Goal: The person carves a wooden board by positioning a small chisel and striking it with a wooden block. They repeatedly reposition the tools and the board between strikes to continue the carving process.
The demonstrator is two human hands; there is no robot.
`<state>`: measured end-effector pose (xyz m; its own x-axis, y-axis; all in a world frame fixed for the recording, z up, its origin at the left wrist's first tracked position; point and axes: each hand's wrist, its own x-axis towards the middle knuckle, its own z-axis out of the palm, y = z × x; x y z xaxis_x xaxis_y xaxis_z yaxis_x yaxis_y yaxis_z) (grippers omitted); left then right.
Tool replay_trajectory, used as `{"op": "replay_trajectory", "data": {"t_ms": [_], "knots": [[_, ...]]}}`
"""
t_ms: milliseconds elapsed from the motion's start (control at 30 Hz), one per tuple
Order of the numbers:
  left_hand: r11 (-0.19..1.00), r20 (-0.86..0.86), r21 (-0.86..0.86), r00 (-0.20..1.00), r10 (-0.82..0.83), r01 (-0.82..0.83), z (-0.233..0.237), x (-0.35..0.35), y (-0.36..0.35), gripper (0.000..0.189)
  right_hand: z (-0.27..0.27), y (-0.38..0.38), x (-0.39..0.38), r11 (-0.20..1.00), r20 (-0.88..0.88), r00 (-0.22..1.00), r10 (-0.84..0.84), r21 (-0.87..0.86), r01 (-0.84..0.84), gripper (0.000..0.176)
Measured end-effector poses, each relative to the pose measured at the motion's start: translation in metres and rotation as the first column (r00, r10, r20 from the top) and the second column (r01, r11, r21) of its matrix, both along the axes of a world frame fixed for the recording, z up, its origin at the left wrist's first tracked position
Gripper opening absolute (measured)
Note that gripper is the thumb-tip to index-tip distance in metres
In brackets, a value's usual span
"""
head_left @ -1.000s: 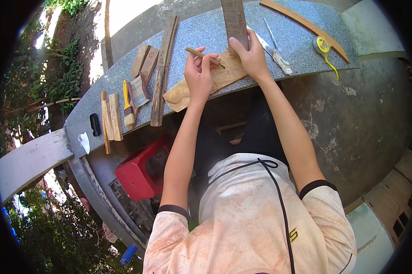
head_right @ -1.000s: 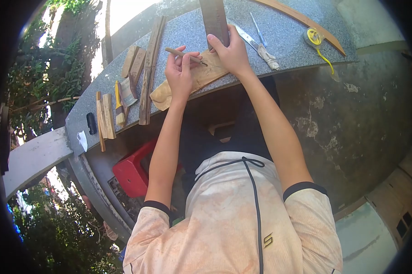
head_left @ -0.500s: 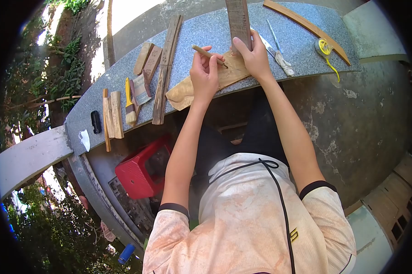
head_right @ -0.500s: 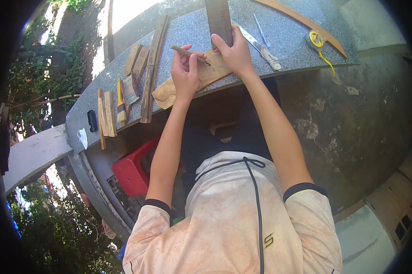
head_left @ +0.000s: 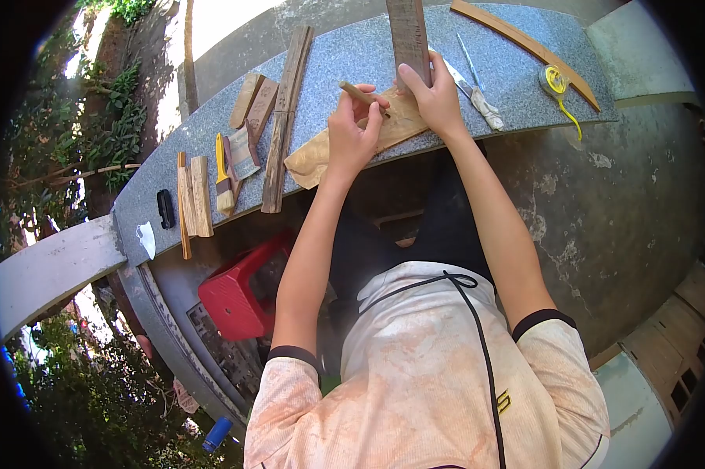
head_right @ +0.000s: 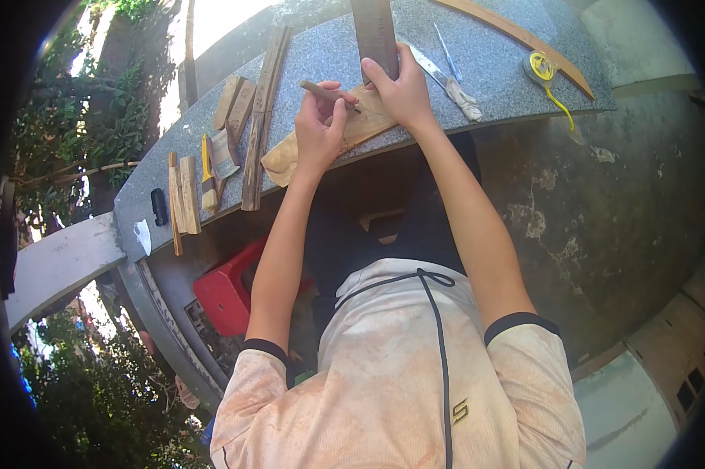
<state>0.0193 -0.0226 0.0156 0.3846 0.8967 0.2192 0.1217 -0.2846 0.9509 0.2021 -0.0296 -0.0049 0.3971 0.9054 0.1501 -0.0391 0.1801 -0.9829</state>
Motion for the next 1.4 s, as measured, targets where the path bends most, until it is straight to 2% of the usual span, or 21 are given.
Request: {"op": "replay_trajectory", "data": {"t_ms": [267, 467, 667, 767, 867, 1067, 1267, 1400], "knots": [[0.977, -0.109, 0.202, 0.993, -0.043, 0.064, 0.003, 0.0, -0.002, 0.02, 0.001, -0.001, 0.0, 1.0, 0.01, 1.0, -0.007, -0.003, 0.007, 0.057], [0.96, -0.129, 0.263, 0.99, -0.063, 0.095, 0.008, 0.0, -0.002, 0.014, 0.002, -0.001, -0.001, 1.0, 0.004, 1.0, -0.007, -0.002, 0.007, 0.056], [0.943, -0.19, 0.282, 0.973, -0.129, 0.18, 0.015, -0.002, 0.001, 0.012, 0.002, 0.0, -0.001, 1.0, -0.012, 1.0, -0.009, 0.004, 0.009, 0.055], [0.926, -0.285, 0.297, 0.947, -0.148, 0.234, 0.017, -0.003, 0.004, 0.012, 0.0, 0.0, 0.0, 1.0, -0.01, 1.0, 0.0, 0.0, 0.0, 0.055], [0.927, -0.257, 0.283, 0.95, -0.175, 0.247, 0.019, -0.004, 0.006, 0.011, 0.003, -0.002, 0.002, 0.999, 0.004, 1.0, 0.031, -0.032, -0.031, 0.051], [0.93, -0.271, 0.277, 0.948, -0.166, 0.242, 0.015, -0.008, 0.006, 0.012, 0.004, -0.002, 0.003, 0.998, 0.015, 0.998, 0.053, -0.047, -0.052, 0.049], [0.967, -0.165, 0.211, 0.98, -0.107, 0.141, 0.012, -0.01, -0.003, 0.013, 0.005, -0.002, 0.002, 0.999, 0.003, 0.999, 0.034, -0.019, -0.034, 0.051], [0.967, -0.176, 0.222, 0.981, -0.087, 0.125, 0.012, -0.01, -0.005, 0.012, 0.004, -0.002, 0.002, 0.999, 0.016, 0.999, 0.033, -0.04, -0.032, 0.052]]}}
